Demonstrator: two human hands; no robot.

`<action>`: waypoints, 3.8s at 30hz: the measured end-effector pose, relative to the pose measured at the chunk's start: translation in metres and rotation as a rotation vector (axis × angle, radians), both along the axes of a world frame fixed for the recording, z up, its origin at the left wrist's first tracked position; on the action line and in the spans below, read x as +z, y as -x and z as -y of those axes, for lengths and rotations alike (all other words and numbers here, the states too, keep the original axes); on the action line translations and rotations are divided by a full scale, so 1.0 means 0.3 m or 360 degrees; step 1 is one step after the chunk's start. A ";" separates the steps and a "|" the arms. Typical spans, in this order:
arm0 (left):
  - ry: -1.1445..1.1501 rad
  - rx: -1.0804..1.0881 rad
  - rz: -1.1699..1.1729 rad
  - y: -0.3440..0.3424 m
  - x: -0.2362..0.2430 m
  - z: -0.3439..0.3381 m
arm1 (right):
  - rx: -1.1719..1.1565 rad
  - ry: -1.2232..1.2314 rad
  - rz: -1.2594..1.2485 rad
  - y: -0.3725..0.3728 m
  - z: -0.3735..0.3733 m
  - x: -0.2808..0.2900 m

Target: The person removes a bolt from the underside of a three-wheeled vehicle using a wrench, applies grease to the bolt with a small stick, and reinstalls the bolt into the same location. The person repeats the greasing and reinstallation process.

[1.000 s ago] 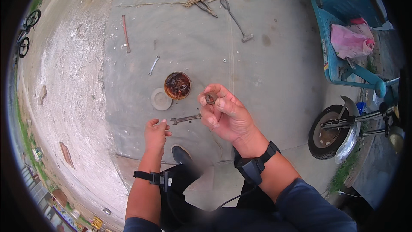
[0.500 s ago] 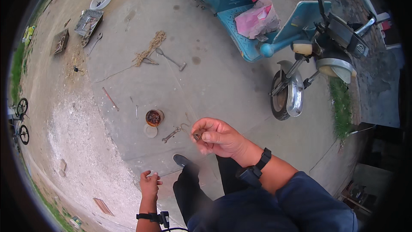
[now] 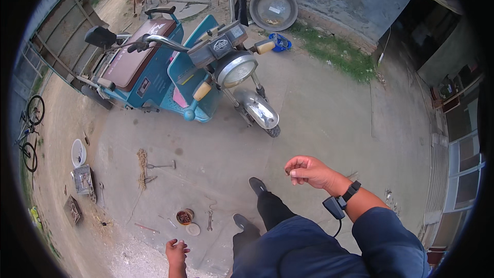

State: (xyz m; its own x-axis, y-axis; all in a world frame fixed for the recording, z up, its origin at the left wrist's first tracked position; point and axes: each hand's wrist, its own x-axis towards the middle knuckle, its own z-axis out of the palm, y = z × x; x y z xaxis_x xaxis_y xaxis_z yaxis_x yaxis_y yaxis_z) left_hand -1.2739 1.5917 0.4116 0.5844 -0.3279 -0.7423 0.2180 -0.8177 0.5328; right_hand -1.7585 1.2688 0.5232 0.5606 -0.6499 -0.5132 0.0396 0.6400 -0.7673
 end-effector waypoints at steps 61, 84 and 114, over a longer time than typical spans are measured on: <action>0.0289 -0.0908 0.0155 1.288 0.064 4.441 | 0.0127 0.0532 0.0005 0.785 4.081 0.229; 0.1128 -0.0175 -0.0187 -0.273 0.436 5.597 | 0.1727 0.2198 -0.0273 -1.545 5.167 0.279; 0.0829 0.1260 -0.0153 -2.431 0.138 5.550 | 0.2819 0.2699 0.0470 -4.223 5.151 0.039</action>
State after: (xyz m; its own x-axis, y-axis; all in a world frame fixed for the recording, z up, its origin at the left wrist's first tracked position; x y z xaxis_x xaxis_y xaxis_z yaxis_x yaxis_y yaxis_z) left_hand -0.5446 -0.0733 0.4531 0.7226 -0.1665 -0.6709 0.6685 -0.0787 0.7395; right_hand -0.4915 -0.2766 0.5350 0.7158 0.6837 -0.1423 0.5410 -0.6718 -0.5060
